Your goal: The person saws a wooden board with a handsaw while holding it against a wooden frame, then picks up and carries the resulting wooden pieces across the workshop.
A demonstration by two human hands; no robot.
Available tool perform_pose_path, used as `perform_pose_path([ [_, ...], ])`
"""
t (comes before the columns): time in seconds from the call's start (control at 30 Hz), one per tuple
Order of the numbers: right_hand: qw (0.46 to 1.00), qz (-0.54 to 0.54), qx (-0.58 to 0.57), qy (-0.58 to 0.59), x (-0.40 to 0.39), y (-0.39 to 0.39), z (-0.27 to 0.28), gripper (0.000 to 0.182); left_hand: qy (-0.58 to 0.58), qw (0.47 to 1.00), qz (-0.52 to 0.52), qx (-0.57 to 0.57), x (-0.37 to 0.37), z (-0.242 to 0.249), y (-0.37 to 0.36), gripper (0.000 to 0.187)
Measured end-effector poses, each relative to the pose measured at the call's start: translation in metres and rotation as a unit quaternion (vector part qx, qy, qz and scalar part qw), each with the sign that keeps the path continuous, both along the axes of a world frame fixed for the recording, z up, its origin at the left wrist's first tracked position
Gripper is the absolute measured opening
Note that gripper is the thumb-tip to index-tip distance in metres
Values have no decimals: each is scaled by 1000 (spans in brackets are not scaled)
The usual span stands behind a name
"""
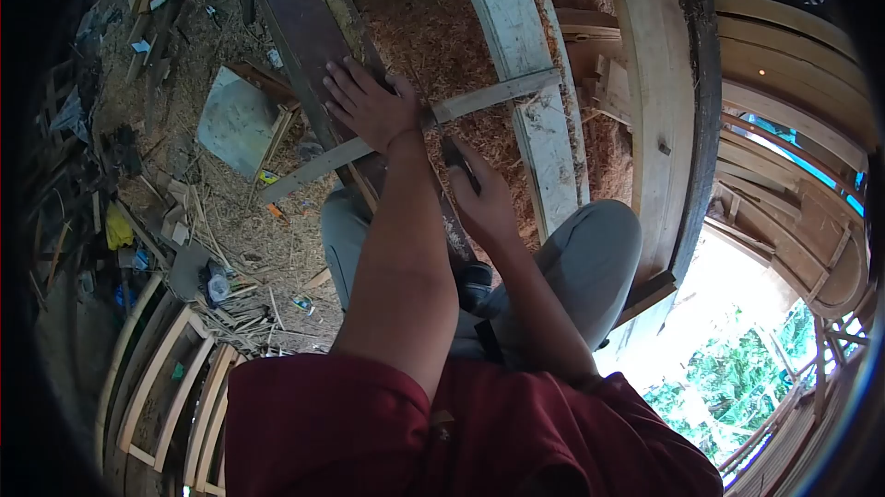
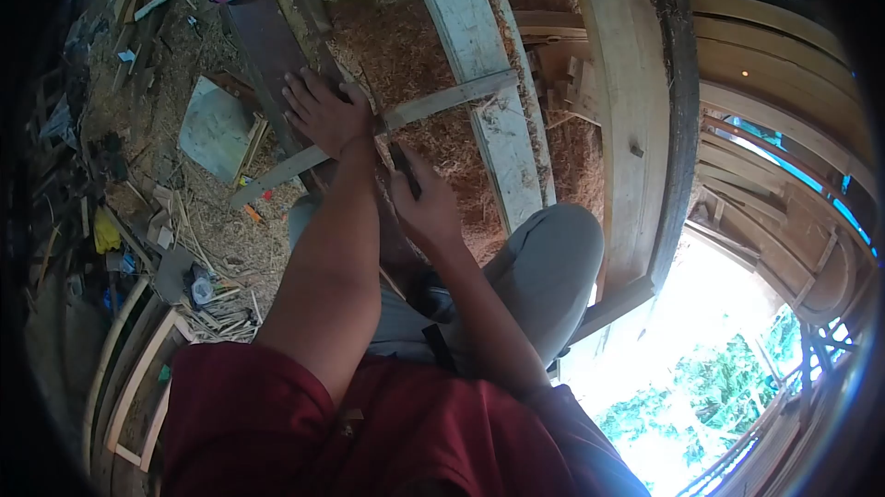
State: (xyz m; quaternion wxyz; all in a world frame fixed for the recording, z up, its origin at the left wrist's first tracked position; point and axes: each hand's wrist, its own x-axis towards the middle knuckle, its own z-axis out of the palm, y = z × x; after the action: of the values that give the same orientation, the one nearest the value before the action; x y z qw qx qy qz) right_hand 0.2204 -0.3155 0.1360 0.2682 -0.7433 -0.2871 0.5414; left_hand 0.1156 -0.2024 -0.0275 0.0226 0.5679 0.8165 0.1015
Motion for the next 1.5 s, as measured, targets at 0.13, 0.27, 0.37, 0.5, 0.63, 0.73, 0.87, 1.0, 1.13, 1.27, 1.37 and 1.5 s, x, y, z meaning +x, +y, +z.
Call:
perform_pose_path([
  [0.13, 998, 16, 58, -11, 2, -50, 42, 48, 4, 1000, -2, -12, -3, 1, 1, 79],
  [0.27, 999, 20, 35, -21, 7, -37, 24, 49, -5, 1000, 0, -7, 3, 4, 2, 80],
  [0.37, 1000, 22, -10, -13, -2, -12, 4, 52, 8, 1000, 1, -16, 0, 6, -7, 79],
  [0.5, 995, 18, 79, -60, -1, -45, 24, 51, 11, 1000, 4, -22, 1, 5, 1, 80],
  [0.63, 999, -3, 33, -35, -1, -50, 35, 50, 7, 1000, 0, -21, 0, 6, -1, 80],
  [0.73, 998, 3, 2, -67, -10, -13, 13, 50, 3, 1000, -1, -17, 2, 4, -4, 81],
  [0.87, 997, 18, 42, -61, -2, -38, 26, 50, 0, 1000, -2, -15, 1, 6, 2, 81],
  [1.0, 999, -14, 40, -7, 9, -58, 45, 50, -2, 1000, -4, -6, 0, 5, 0, 77],
  [1.13, 999, 19, -12, -40, -1, -19, 17, 49, -5, 1000, 3, -15, 2, 10, 0, 75],
  [1.27, 998, 33, 14, -48, 4, -22, 32, 52, -12, 1000, 2, -23, 3, 12, 5, 74],
  [1.37, 1000, 12, 17, -23, 9, -58, 48, 54, -9, 999, 3, -33, 1, 13, -1, 75],
  [1.5, 998, 23, 2, -58, -9, -22, 18, 57, 4, 999, 5, -37, 2, 10, 1, 78],
])
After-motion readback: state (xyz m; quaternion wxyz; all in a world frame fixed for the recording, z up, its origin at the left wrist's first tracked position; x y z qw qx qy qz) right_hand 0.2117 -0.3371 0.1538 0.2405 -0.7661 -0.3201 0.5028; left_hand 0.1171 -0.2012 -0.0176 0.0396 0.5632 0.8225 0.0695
